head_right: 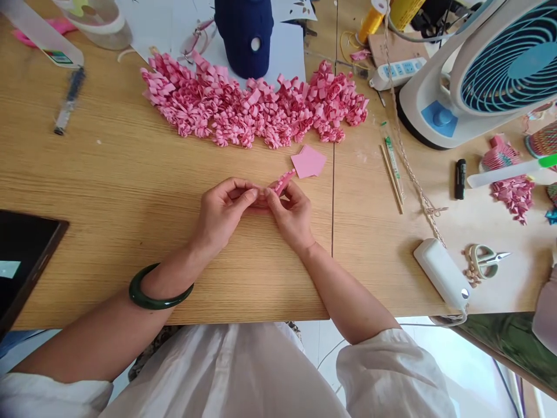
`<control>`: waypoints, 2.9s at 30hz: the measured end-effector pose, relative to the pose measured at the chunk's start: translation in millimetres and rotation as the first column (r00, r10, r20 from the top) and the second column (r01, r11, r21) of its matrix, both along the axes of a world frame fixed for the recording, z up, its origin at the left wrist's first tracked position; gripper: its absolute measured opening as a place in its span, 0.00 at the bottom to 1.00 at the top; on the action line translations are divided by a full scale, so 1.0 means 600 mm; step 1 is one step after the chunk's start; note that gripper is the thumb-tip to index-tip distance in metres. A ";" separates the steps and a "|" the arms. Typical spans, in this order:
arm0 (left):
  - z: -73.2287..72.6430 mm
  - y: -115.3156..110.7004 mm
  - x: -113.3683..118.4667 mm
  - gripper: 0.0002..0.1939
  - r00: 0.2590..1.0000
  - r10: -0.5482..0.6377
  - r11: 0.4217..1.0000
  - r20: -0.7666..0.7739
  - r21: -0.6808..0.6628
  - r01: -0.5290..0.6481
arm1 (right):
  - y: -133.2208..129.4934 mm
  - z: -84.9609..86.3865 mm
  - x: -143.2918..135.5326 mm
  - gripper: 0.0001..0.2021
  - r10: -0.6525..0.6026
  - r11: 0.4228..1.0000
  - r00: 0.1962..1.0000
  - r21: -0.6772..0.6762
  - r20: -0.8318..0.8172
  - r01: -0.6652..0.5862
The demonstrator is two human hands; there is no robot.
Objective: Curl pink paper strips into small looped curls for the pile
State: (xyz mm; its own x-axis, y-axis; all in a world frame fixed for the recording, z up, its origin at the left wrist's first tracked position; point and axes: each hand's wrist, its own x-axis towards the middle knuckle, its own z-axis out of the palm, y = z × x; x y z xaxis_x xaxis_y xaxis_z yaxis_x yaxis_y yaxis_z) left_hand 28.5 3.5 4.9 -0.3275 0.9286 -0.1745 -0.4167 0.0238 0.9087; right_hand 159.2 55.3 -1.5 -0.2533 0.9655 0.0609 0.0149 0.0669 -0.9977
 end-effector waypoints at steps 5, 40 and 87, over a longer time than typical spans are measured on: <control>-0.001 -0.001 -0.001 0.08 0.997 -0.017 0.999 -0.080 0.030 0.020 | 0.000 0.008 0.001 0.18 -0.001 1.000 1.000 0.024 -0.008 0.001; 0.009 -0.003 -0.012 0.09 0.943 0.006 1.000 -0.332 0.013 -0.001 | -0.002 0.006 0.001 0.22 0.062 0.997 0.997 -0.040 -0.036 -0.064; 0.012 -0.002 -0.012 0.09 0.904 0.070 0.997 -0.421 0.041 -0.059 | 0.001 -0.006 0.005 0.18 0.084 0.996 0.990 0.002 -0.111 -0.084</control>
